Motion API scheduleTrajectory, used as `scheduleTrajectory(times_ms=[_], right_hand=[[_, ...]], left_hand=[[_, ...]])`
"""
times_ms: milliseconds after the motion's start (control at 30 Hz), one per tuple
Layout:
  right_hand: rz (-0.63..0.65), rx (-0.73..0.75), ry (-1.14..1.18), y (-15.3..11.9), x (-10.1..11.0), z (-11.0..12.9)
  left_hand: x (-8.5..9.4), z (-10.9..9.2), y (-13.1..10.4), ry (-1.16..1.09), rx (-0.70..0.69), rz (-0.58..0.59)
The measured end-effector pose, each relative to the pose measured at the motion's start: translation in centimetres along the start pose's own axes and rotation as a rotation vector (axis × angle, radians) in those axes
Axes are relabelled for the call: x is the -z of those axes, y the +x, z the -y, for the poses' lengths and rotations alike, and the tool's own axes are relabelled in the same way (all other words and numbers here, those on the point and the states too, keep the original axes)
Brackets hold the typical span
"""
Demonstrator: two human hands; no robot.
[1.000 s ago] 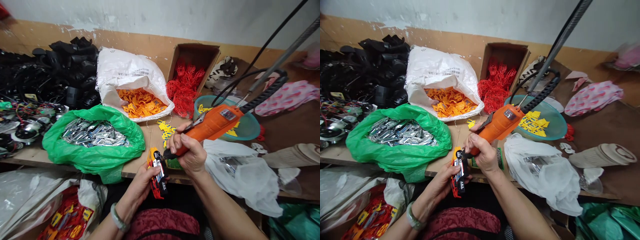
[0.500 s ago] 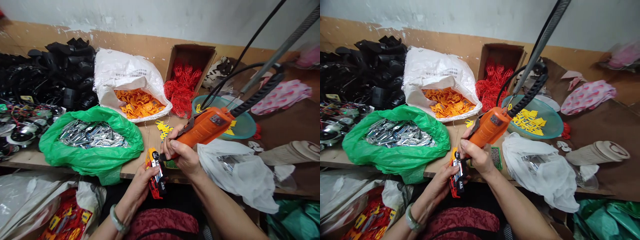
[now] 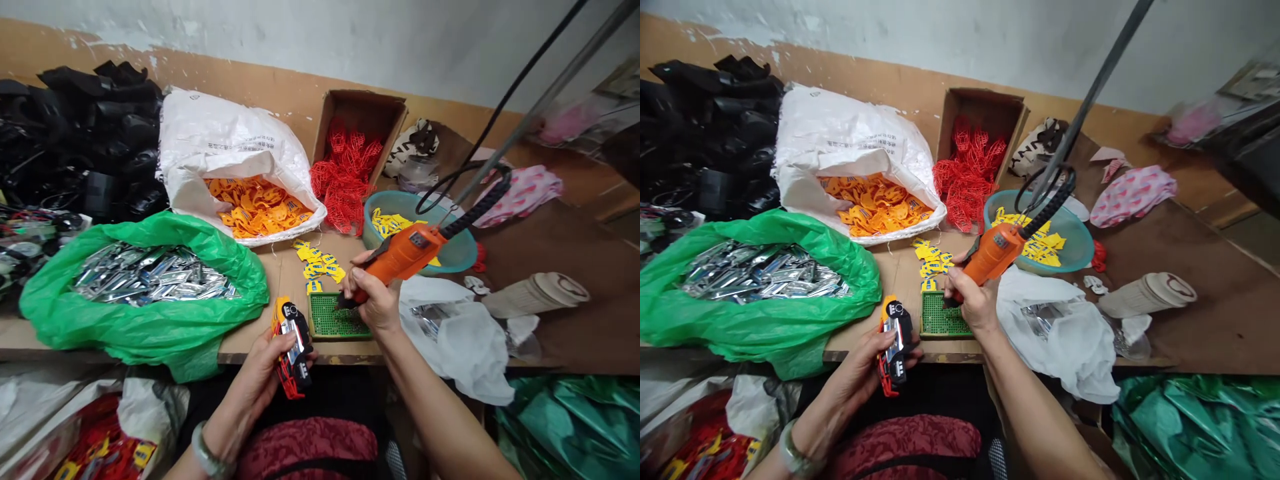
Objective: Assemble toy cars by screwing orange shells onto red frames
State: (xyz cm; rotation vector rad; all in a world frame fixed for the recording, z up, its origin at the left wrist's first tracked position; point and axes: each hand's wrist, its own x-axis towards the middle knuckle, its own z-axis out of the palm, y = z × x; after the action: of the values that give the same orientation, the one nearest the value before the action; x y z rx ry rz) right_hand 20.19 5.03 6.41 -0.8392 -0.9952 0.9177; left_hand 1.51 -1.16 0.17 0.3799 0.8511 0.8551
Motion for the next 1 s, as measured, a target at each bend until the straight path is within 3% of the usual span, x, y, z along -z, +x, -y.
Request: scheduleTrajectory(times_ms=[233, 467, 833, 1000], right_hand=[[-0.057, 0.013, -0.033, 0.0, 2.3, -2.1], [-0.052, 0.007, -0.024, 0.2, 2.4, -2.8], [-0.027, 0.015, -0.039, -0.2, 2.6, -3.1], [-0.063, 0.015, -0.031, 0.3, 1.9, -2.0]], left_hand=[[0.3, 0.0, 0.0, 0.022, -0.012, 0.023], [-0.2, -0.1, -0.1, 0.016, -0.028, 0.017], [0.6, 0.2, 0.1, 0.022, 0.001, 0.036], [0.4, 0.2, 0.1, 0.013, -0.006, 0.028]])
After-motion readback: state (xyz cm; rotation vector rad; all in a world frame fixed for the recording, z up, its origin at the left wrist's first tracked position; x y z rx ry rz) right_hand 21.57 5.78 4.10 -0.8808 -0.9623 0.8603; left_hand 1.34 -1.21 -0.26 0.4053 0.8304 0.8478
